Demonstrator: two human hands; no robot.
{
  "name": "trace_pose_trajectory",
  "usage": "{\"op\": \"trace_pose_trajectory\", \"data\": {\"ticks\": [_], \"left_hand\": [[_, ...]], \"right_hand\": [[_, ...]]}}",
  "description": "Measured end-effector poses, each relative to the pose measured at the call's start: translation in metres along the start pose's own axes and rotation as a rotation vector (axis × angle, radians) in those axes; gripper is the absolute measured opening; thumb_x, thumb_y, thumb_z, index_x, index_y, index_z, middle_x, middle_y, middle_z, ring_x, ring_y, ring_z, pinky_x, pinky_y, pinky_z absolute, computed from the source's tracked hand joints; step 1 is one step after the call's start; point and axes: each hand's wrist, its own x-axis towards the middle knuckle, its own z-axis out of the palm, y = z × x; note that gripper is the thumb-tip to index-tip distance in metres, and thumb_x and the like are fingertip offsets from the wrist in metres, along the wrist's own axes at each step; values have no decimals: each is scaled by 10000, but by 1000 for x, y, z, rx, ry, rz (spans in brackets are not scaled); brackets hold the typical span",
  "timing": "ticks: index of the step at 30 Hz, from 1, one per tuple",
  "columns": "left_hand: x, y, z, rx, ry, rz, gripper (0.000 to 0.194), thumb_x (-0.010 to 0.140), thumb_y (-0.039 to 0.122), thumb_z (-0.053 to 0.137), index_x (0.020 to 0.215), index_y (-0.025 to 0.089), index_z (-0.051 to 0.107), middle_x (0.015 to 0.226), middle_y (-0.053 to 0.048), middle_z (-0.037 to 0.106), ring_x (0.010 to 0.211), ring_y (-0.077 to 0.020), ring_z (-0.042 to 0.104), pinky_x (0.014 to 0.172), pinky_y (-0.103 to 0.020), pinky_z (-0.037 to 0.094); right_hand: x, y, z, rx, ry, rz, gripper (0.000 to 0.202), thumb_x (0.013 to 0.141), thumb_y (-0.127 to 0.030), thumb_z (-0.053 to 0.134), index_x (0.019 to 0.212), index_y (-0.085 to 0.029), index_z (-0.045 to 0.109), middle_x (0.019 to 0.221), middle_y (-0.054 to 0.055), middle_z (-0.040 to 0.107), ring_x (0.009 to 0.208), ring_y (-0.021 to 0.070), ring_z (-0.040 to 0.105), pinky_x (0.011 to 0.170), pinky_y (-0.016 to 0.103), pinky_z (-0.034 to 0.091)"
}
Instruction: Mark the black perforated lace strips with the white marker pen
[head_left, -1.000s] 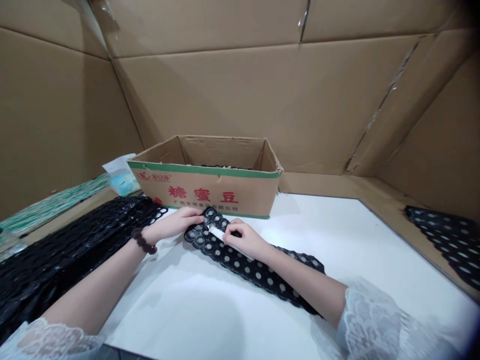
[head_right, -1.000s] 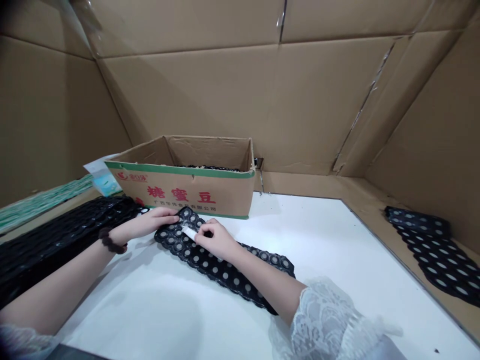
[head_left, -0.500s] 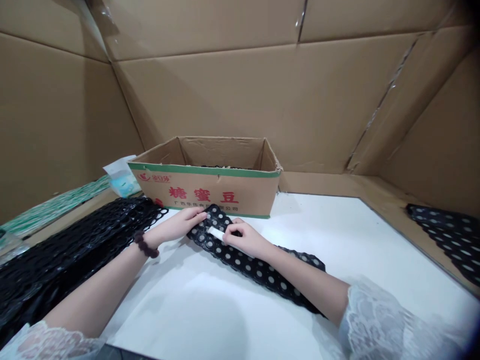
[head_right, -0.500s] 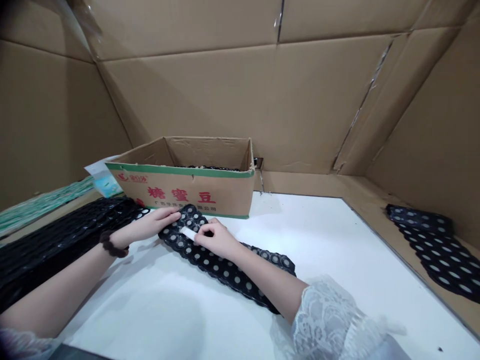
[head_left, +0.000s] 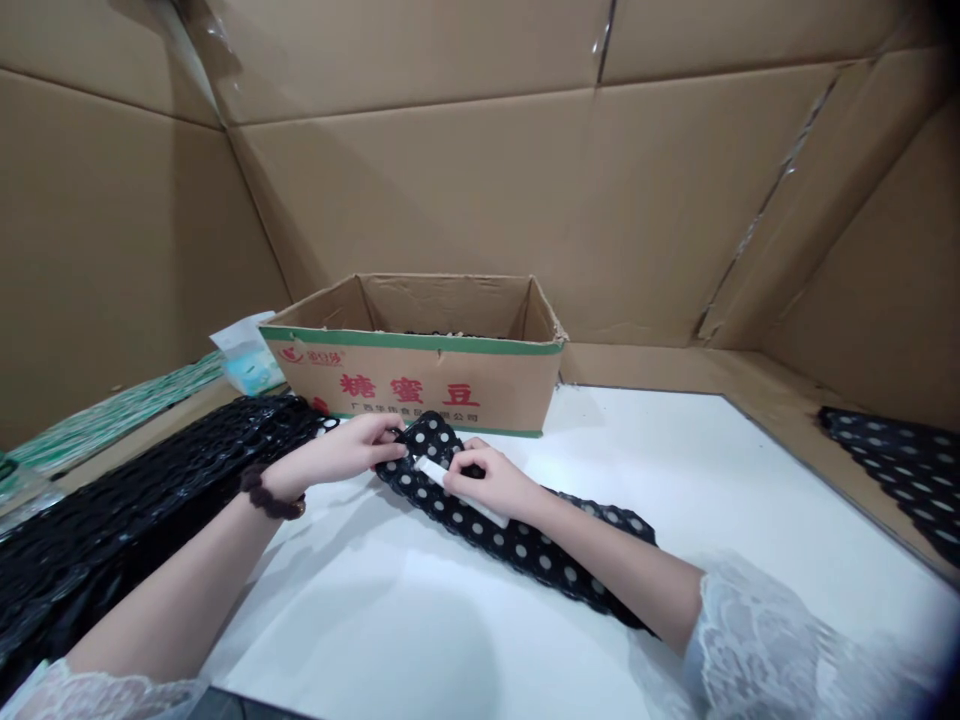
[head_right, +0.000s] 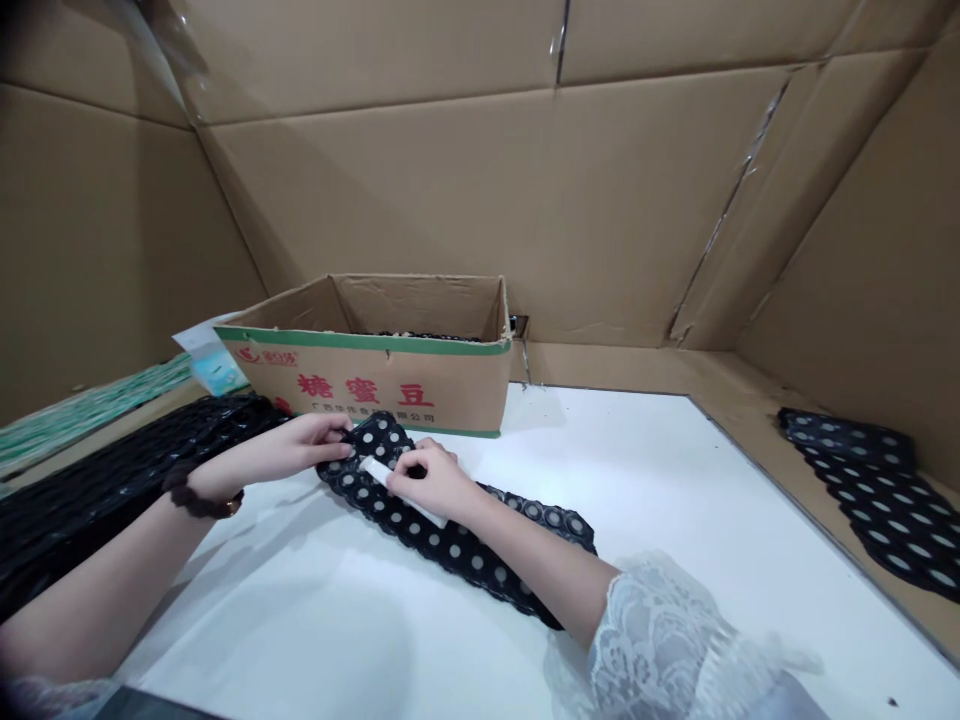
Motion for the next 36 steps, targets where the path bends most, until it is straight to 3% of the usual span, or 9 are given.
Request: {"op": "trace_pose_trajectory", "data": {"ticks": [5,12,16,20,26,32,36], "left_hand": [[2,5,14,270,217,76,129,830,291,355,810,196,442,782,-14,548,717,-170,518,636,-261,378],[-4,18,46,684,309,125,125,837,153,255,809,191,371,667,-37,535,598,-194,521,529,-275,336],[-9,26,58,770,338,132,136,793,79,286,774,190,363,657,-36,528,588,-185,508,519,-273,325],[-6,24,50,724,371,99,101,815,128,297,796,191,373,673,-39,535,599,-191,512,519,-274,309],[5,6,22,323,414,66,208,845,312,342,670,202,328,593,23,456,550,-138,461,515,-239,289],[9,-3,22,168,384,65,220,829,331,366,659,198,327,582,35,411,546,-123,403,514,-230,281],[8,0,25,192,435,64,184,837,323,351,698,202,359,604,28,443,568,-140,441,538,-243,294]], "right_hand": [[-1,-1,-1,-8,-10,-12,165,707,-302,563,599,-178,575,736,-12,391,748,136,441,782,288,341],[-2,-4,6,-52,55,-1,175,727,-283,541,594,-170,538,760,-4,389,773,140,437,753,277,333],[-3,-6,13,-63,108,35,157,729,-253,530,596,-172,536,776,3,409,759,135,444,747,281,341],[0,-1,13,-5,112,29,176,730,-285,522,597,-172,548,771,-1,428,736,129,455,750,275,350],[4,0,0,153,48,24,155,686,-237,533,552,-162,556,699,-19,462,710,126,473,730,244,345],[1,-5,-4,205,17,28,161,695,-195,521,540,-160,544,675,-24,461,717,122,469,720,237,331],[3,-4,-10,169,23,-4,165,707,-218,528,558,-162,573,693,-18,478,742,128,484,740,246,343]]}}
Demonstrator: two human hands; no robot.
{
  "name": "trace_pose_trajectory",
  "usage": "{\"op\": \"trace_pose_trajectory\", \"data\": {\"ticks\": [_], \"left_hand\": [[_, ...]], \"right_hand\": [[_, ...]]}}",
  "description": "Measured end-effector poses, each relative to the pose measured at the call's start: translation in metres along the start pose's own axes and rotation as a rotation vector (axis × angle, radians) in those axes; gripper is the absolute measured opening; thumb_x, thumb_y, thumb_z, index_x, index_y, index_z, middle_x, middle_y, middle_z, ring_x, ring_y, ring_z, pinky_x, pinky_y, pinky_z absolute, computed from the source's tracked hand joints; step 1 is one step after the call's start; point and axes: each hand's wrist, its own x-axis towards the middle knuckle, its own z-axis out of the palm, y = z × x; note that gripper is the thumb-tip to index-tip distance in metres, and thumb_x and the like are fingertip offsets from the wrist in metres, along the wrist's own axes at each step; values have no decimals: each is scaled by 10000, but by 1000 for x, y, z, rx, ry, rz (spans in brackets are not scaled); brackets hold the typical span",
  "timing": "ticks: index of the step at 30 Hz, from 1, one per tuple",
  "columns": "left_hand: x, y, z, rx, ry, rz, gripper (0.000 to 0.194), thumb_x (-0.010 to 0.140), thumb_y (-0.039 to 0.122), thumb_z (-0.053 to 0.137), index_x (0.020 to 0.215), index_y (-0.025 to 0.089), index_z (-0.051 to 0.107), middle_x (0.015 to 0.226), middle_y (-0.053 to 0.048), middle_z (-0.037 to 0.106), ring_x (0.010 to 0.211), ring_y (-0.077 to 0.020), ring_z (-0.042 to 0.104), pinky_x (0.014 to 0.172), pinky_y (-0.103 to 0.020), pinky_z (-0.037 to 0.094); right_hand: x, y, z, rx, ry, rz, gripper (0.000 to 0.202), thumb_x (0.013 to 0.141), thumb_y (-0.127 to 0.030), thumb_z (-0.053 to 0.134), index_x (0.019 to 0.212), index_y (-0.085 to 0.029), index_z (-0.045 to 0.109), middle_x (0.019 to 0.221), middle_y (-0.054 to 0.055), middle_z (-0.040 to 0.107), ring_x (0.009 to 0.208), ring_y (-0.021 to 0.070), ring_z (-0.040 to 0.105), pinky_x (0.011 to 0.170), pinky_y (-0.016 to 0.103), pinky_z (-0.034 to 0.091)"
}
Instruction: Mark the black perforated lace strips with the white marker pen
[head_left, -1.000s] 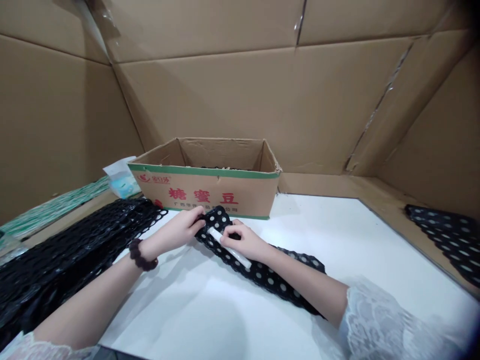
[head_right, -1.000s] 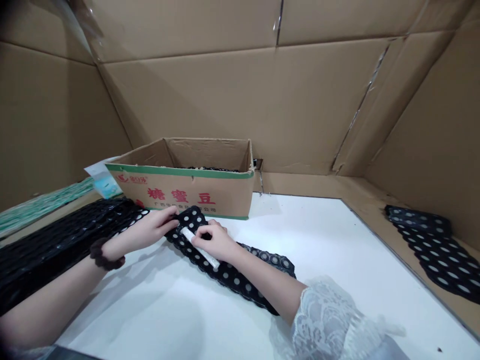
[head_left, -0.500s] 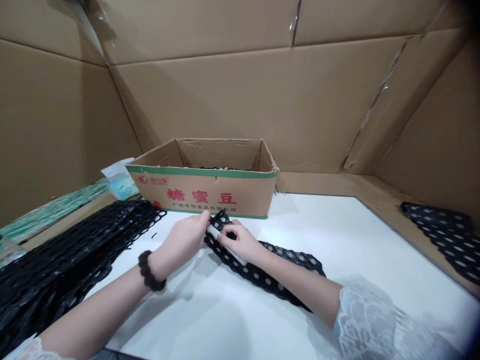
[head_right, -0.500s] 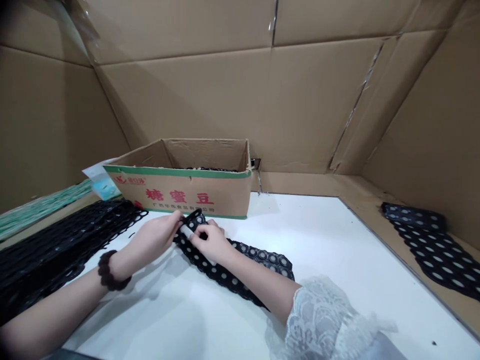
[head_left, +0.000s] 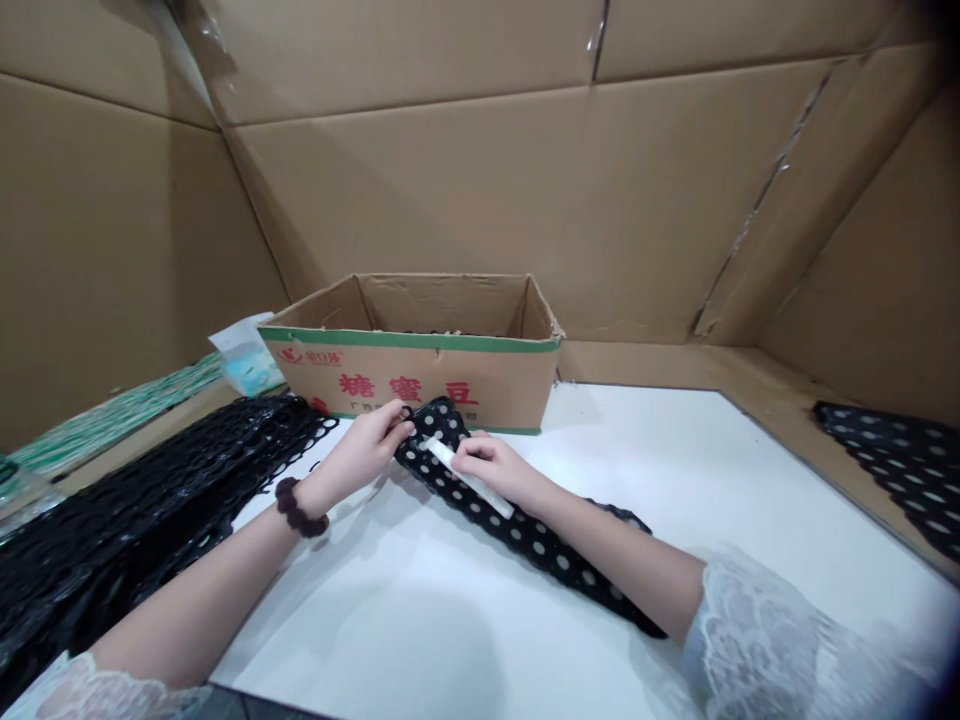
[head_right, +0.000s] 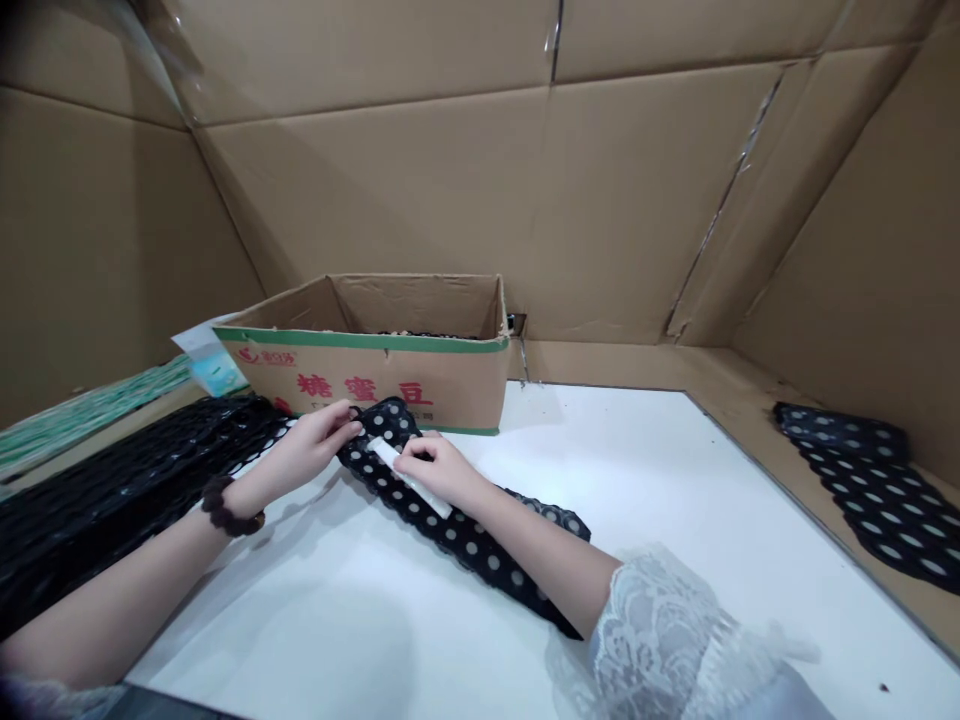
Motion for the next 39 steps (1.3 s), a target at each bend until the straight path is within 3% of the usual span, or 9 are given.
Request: {"op": "trace_pose_trajectory", "data": {"ticks": [5,9,11,16,18,20,24,31,39], "left_hand": [[2,-3,-1,-122,44,-23,204,840,364,342,885,199,454,756,-2,537,684,-154,498,621,-260,355],[3,-8,-7,-419,-234,-150,351,815,450,371,956,155,500,709,1,505,581,-112,450,527,-231,353],[2,-10,-11,-488,-361,-176,389,789,445,422,1022,143,500,725,-4,511,589,-111,464,537,-235,369],[0,-22,-11,-272,-254,-243,421,708,383,510,1052,147,456,712,7,531,602,-147,532,564,-268,407],[0,-29,-9,-195,-328,-224,397,688,332,511,1038,152,457,645,26,535,567,-149,531,544,-260,398],[0,-36,-7,-80,-399,-196,288,669,310,509,914,159,515,592,27,534,535,-145,507,516,-251,373],[2,-39,-4,40,-327,-169,164,662,331,504,689,170,507,646,0,551,604,-158,509,534,-252,355],[1,-22,-3,-339,-365,-259,216,776,344,391,912,179,418,644,-19,620,506,-149,558,450,-233,393],[-3,-15,-2,-335,-309,-215,147,781,318,408,857,194,431,569,17,588,440,-118,498,417,-207,382]], "right_hand": [[7,2,-16,-74,170,-104,191,729,-247,512,560,-162,546,756,9,543,815,149,509,797,272,358],[6,2,-15,-100,400,-170,170,736,-261,510,594,-167,517,842,37,534,842,151,509,823,282,372],[3,2,-8,-92,373,-187,187,744,-258,502,580,-169,500,840,38,530,840,146,515,825,279,375],[-7,7,15,-107,145,-137,186,721,-237,525,549,-170,501,842,32,547,847,146,526,832,284,376],[-9,10,20,-118,111,-127,184,721,-235,524,550,-169,504,845,35,556,841,146,531,829,286,377],[-9,11,21,-125,110,-124,185,727,-239,520,556,-168,508,849,38,560,834,147,534,821,287,381],[-10,11,21,-142,107,-136,192,728,-247,523,553,-168,514,849,40,558,841,149,529,818,286,382],[-7,12,29,-231,153,-65,197,714,-264,540,543,-170,573,865,38,558,909,171,494,877,319,336],[-3,8,32,-250,163,-4,184,703,-262,544,546,-174,585,853,38,574,925,188,488,890,336,320]]}}
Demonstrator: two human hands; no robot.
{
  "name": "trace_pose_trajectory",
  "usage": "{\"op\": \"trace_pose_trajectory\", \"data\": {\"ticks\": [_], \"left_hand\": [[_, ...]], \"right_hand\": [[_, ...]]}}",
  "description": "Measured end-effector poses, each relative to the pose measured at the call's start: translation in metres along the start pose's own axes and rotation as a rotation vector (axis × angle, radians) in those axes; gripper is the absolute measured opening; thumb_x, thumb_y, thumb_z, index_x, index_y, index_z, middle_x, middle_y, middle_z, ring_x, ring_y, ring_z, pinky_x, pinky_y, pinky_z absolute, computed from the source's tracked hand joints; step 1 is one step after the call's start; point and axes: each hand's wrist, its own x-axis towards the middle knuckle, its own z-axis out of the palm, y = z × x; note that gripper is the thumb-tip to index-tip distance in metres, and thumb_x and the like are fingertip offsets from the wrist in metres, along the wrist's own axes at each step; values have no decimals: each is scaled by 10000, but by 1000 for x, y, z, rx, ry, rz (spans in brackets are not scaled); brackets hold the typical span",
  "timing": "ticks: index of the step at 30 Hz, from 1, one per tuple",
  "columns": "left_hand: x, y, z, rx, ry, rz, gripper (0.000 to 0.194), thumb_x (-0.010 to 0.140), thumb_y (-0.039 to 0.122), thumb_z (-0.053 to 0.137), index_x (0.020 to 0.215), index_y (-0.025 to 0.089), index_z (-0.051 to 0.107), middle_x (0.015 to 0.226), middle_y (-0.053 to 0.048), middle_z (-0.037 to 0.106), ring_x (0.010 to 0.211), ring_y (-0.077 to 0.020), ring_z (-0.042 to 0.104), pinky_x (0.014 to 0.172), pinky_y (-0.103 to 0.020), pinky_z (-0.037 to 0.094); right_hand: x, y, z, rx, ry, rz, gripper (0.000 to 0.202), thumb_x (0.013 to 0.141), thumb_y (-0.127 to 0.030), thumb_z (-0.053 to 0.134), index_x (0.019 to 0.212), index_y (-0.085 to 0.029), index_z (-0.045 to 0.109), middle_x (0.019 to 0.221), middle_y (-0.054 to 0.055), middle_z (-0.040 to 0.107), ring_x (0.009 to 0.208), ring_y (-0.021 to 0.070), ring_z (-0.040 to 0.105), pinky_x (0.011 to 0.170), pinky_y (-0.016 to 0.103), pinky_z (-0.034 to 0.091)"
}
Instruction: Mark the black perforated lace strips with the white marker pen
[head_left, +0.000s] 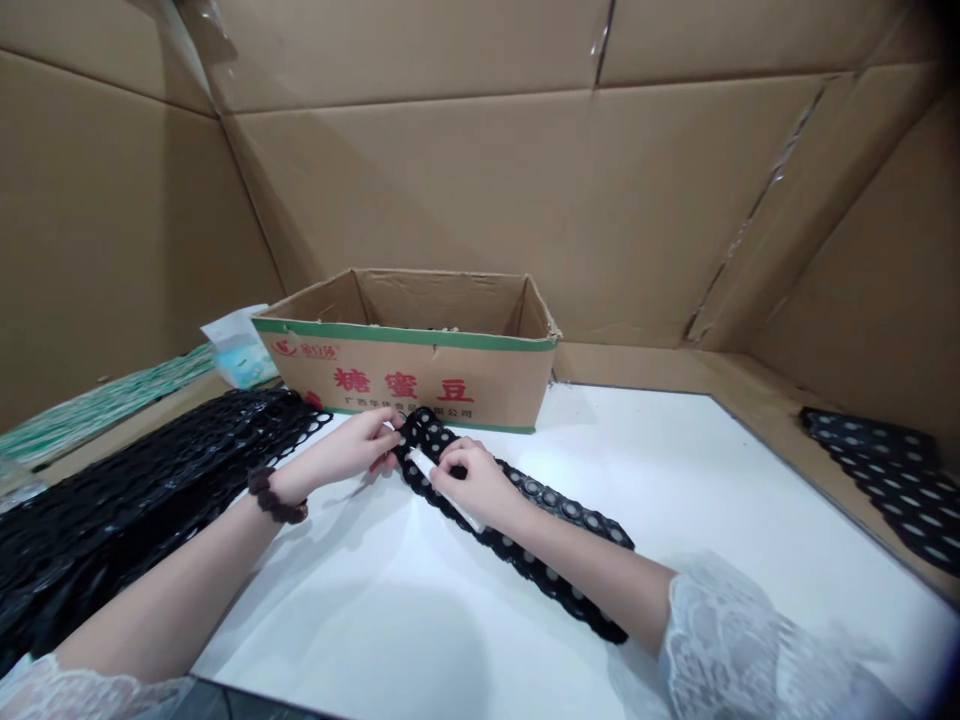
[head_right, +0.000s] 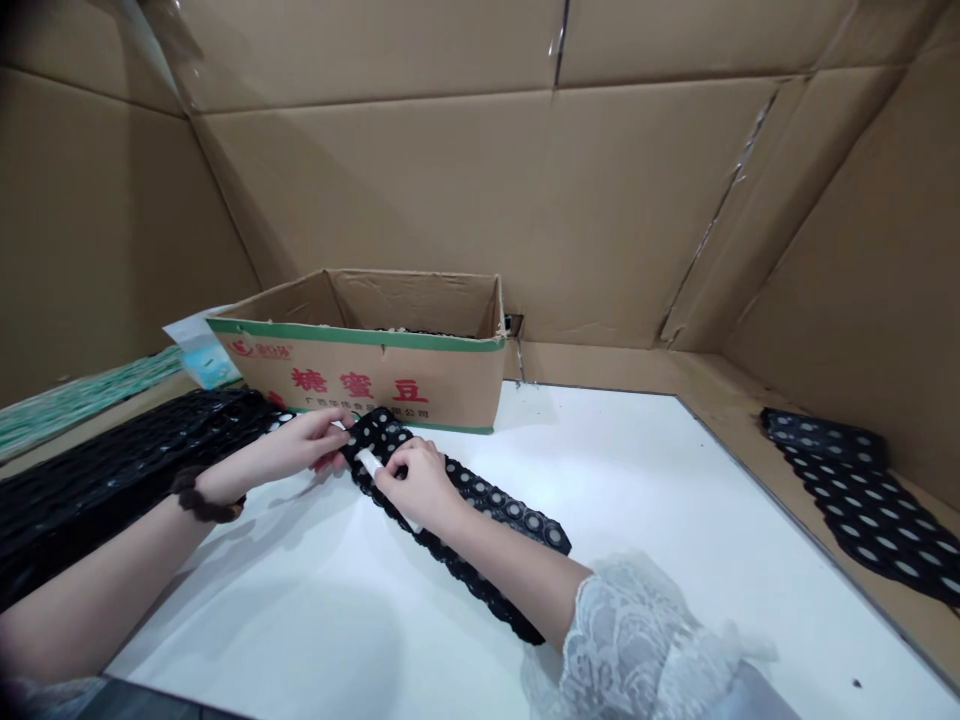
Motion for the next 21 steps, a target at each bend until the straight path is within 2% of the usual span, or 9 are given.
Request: {"op": "trace_pose_trajectory", "data": {"ticks": [13,21], "left_hand": [[3,-1,-6,-104,-78,-41,236,765,315,428,928,147,454,547,0,592,431,-108,474,442,-215,371],[-2,8,-2,21,-21,-7,183,774,305,398,870,169,474,536,30,547,430,-109,460,442,-214,364]], "right_hand": [[-3,-7,-1,-27,-12,28,178,701,-252,548,554,-175,615,853,37,571,940,192,471,891,340,313],[1,-3,3,-43,16,24,175,682,-256,567,532,-179,614,851,33,573,938,190,476,876,337,319]]}}
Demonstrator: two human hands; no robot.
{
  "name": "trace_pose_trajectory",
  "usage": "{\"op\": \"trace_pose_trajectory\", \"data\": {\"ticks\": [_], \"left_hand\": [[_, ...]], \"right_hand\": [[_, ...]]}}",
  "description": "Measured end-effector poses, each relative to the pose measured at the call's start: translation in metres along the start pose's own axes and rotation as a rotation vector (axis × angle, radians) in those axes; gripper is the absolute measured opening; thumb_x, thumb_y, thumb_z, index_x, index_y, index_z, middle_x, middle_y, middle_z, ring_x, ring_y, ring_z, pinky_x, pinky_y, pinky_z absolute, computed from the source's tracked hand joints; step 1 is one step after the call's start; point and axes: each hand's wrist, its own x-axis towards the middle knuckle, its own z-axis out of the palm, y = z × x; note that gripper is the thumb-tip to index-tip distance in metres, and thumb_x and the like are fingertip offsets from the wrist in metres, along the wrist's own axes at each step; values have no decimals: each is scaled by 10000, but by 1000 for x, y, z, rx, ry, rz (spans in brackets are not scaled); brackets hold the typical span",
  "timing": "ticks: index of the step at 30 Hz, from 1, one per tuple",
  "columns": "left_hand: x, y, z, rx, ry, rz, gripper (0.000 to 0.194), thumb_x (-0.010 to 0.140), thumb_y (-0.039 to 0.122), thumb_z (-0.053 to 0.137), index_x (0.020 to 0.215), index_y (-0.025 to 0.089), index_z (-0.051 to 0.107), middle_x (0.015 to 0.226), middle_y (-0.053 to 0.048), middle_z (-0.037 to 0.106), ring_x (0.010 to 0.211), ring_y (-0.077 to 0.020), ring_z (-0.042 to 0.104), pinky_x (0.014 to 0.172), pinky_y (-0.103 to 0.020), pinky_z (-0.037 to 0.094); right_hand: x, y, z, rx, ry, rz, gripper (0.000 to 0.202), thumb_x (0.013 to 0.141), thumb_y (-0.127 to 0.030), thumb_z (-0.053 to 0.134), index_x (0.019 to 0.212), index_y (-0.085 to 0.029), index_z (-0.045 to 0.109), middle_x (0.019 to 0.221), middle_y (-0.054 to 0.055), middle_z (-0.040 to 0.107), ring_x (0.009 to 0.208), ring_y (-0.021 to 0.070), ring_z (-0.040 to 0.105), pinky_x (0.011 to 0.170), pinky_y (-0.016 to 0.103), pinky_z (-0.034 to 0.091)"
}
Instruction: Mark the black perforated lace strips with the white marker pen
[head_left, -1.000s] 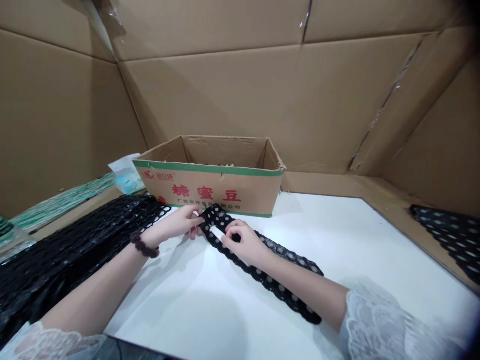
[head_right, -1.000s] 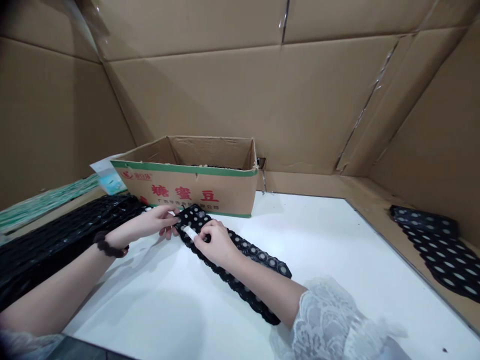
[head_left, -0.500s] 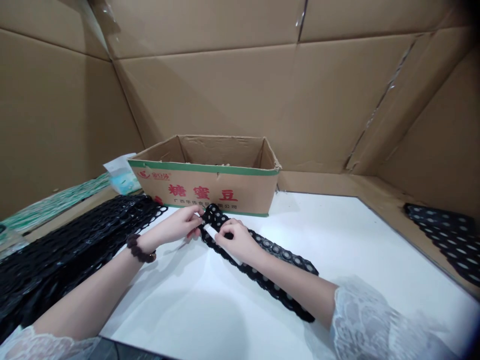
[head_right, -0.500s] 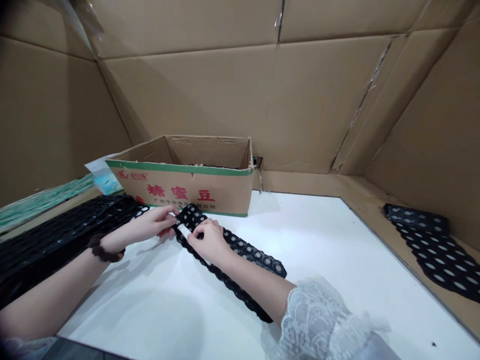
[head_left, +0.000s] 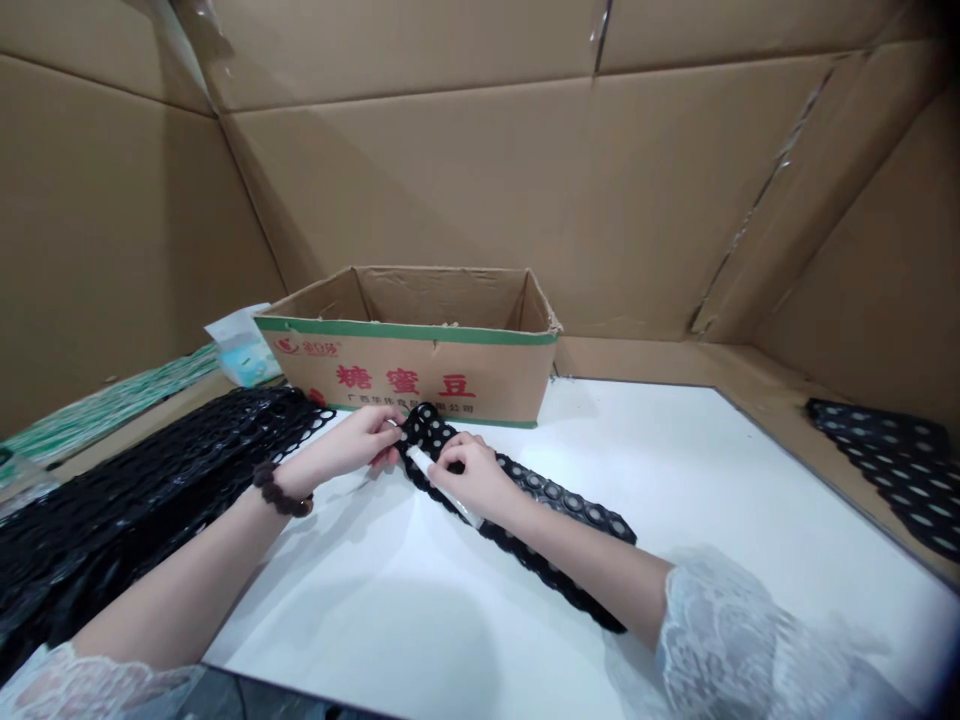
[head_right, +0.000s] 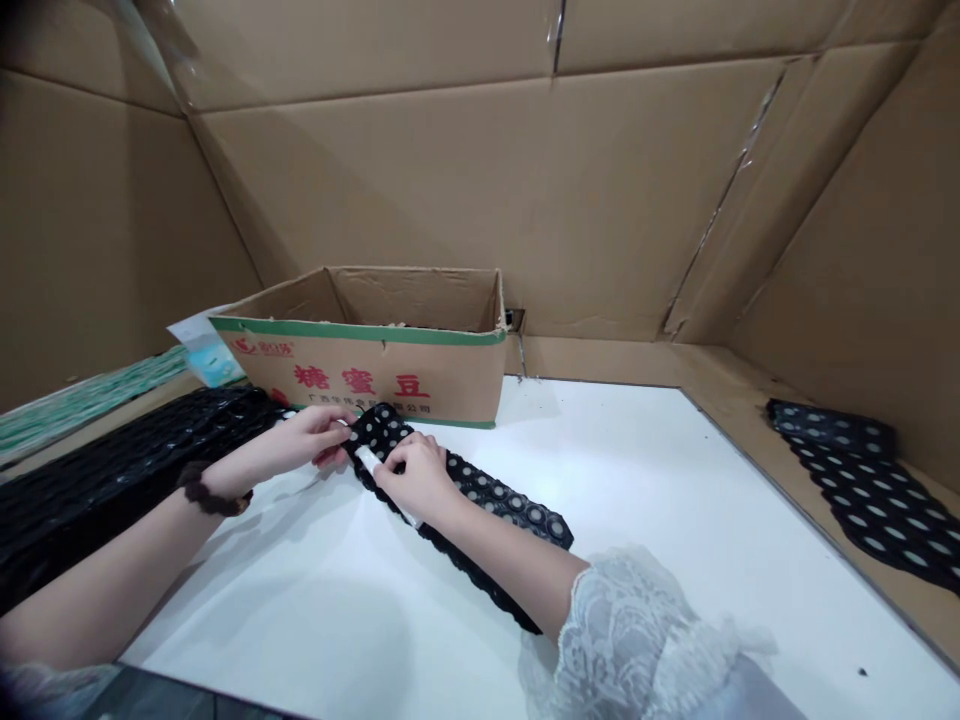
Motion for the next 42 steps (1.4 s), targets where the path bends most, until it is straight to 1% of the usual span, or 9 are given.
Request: {"op": "trace_pose_trajectory", "data": {"ticks": [5,9,16,20,25,28,32,35,42], "left_hand": [[-5,8,6,336,140,103,146,790,246,343,766,186,474,562,15,553,508,-138,510,507,-231,362],[-5,8,16,632,272,173,168,800,200,308,820,183,474,697,-41,606,633,-186,564,559,-255,360],[-13,13,36,960,267,113,151,790,122,292,849,150,429,609,-75,576,561,-226,564,488,-277,291],[-20,18,47,989,200,104,181,734,59,315,865,140,411,605,-89,573,564,-240,566,478,-288,283],[-22,19,53,914,205,117,216,721,40,308,894,128,403,608,-89,571,573,-241,565,496,-288,306],[-18,17,45,809,228,109,180,754,81,309,890,134,415,615,-81,564,556,-233,547,510,-287,309],[-4,9,19,299,271,111,74,779,209,378,797,180,444,635,-20,517,587,-174,495,543,-257,319],[6,-1,3,-42,156,49,73,741,241,419,714,177,441,527,35,413,480,-115,402,468,-221,286],[10,-10,-2,-270,-34,-15,117,719,281,436,704,166,423,466,67,343,382,-63,302,385,-190,206]], "right_hand": [[2,2,4,-19,7,13,182,682,-284,572,538,-187,628,852,28,577,941,198,474,863,345,313],[2,-3,4,-31,-19,40,186,700,-304,563,572,-202,651,868,24,582,960,208,468,867,351,297],[1,-9,4,-17,-39,103,169,702,-295,560,616,-198,668,885,36,577,979,222,438,887,365,277],[1,-8,8,-16,-24,122,177,698,-297,566,589,-199,665,859,41,569,972,230,416,886,384,275],[1,-11,10,-43,1,158,194,699,-288,570,556,-181,644,858,48,572,958,233,414,885,392,276],[1,-12,8,-42,7,153,185,698,-286,565,573,-182,653,866,47,586,958,231,434,881,380,289],[2,-10,4,11,-9,105,219,726,-317,531,633,-193,686,828,40,618,910,214,493,834,337,336],[2,-8,4,28,6,68,230,732,-336,530,656,-194,694,813,35,634,871,197,524,800,305,358],[-2,-10,4,-7,43,36,222,733,-327,542,634,-193,688,804,24,639,838,177,546,778,279,369]]}}
